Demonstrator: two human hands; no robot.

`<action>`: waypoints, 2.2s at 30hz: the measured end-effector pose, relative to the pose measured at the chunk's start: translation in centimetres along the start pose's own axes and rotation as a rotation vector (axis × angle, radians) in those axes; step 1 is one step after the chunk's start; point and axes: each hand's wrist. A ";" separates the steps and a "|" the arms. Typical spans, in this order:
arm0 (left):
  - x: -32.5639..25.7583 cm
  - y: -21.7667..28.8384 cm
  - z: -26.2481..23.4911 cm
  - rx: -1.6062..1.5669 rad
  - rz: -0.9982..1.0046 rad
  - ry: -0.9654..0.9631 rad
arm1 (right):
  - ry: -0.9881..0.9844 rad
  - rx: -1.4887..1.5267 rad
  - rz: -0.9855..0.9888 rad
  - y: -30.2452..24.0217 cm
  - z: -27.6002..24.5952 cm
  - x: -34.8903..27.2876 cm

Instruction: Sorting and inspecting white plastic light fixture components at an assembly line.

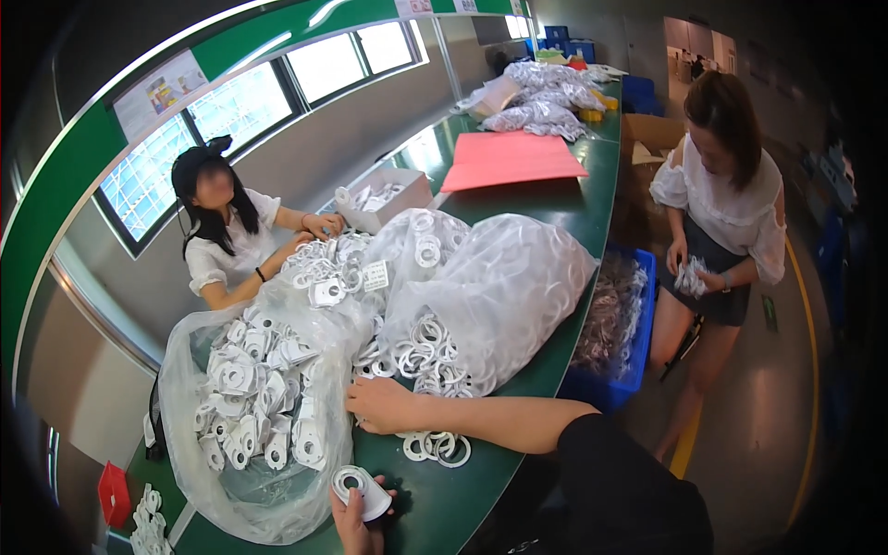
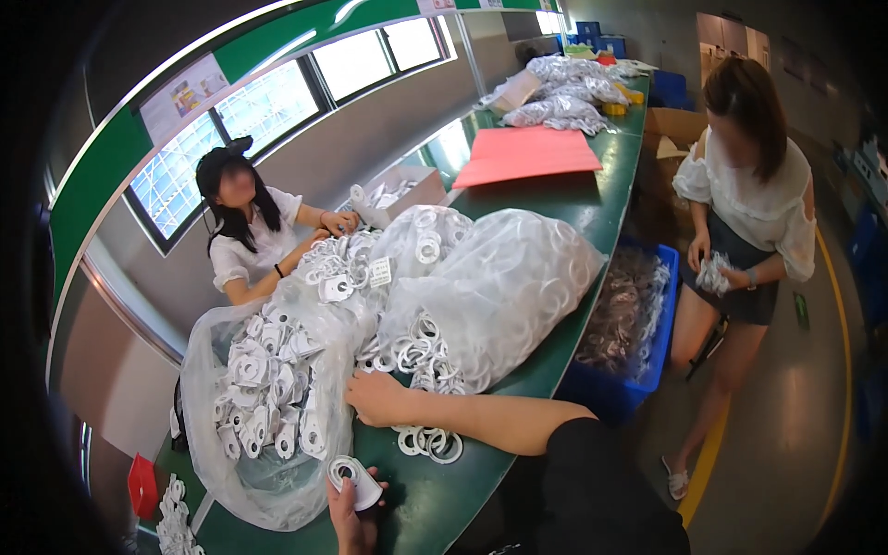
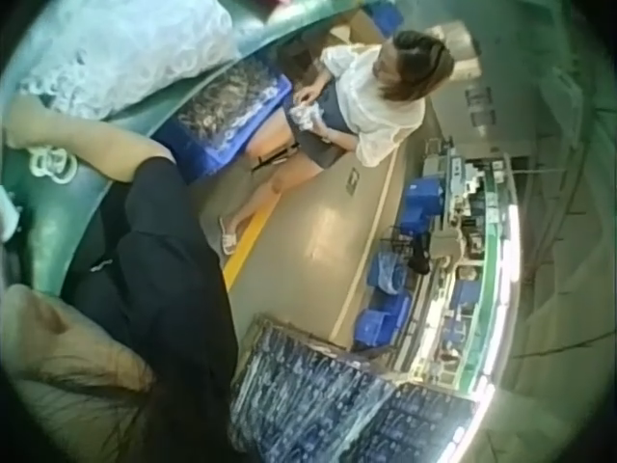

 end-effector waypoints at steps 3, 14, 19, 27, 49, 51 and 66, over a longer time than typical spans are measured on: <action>0.0 -0.3 -0.4 -0.032 0.032 0.012 | 0.009 -0.003 0.000 -0.2 -0.1 0.0; -0.1 0.0 -0.9 -0.021 0.051 -0.028 | -0.056 0.080 0.145 -2.6 -1.3 0.4; 0.1 0.2 -0.7 -0.038 0.042 0.000 | -0.153 0.101 0.068 -2.3 -0.8 -0.1; 0.7 -1.1 -1.6 0.033 0.128 0.042 | -0.282 0.178 0.070 -2.0 -1.2 0.0; 6.7 -9.1 -14.1 0.939 0.700 0.460 | 0.329 0.426 -0.365 -7.9 -6.0 -5.2; 7.4 -8.6 -12.9 0.980 0.689 0.462 | 0.764 0.609 -0.514 -7.9 -9.5 -12.5; 4.4 -4.3 -12.3 1.214 0.607 0.656 | 0.870 -0.204 1.128 20.6 -5.3 -45.2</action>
Point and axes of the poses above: each hand's wrist, its own x-axis towards the middle knuckle, its own z-axis out of the palm, y = z × x, and after that the axes turned 15 degrees about x, right-handed
